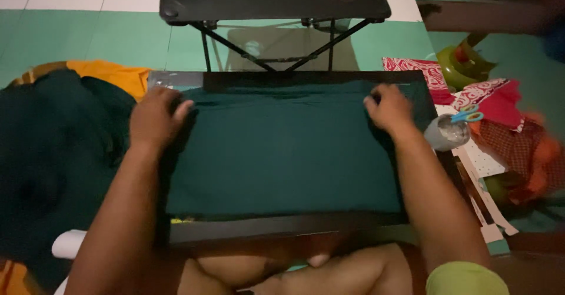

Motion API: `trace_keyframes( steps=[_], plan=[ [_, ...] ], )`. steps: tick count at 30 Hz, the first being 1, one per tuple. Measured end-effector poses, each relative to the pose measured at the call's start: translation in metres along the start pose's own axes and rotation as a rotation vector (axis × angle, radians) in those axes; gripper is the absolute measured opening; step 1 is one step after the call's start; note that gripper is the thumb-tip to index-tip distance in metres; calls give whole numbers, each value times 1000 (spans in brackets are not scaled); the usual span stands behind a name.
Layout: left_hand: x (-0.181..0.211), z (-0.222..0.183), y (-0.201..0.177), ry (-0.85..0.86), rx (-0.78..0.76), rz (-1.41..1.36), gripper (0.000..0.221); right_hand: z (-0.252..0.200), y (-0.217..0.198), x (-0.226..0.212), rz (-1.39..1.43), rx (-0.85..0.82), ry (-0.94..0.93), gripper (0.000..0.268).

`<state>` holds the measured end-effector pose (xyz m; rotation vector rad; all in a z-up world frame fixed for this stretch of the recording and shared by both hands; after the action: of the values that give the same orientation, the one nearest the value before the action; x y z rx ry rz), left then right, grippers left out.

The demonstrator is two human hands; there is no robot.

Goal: Folding a green t-shirt and trimming it with scissors on a flat surface

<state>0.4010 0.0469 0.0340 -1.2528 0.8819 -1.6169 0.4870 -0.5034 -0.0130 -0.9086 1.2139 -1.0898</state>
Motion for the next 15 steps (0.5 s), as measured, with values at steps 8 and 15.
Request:
trace_keyframes(
  steps=[8,15],
  plan=[
    [-12,2,2,-65,-61,131,44,-12,7,29,143,-11,195,36],
    [-61,-5,25,-186,-219,-94,51,3,30,87,471,261,247,25]
  ],
)
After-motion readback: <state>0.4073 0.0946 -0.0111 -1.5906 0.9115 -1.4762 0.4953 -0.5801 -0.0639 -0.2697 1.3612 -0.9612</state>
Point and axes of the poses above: each hand's wrist, its own z-axis towards the middle knuckle, its own y-axis out of the palm, x = y × z, the point moved 9 cm from there along z, towards the middle knuckle, and after that the axes turned 2 degrees about y, right-handed, at the moved point
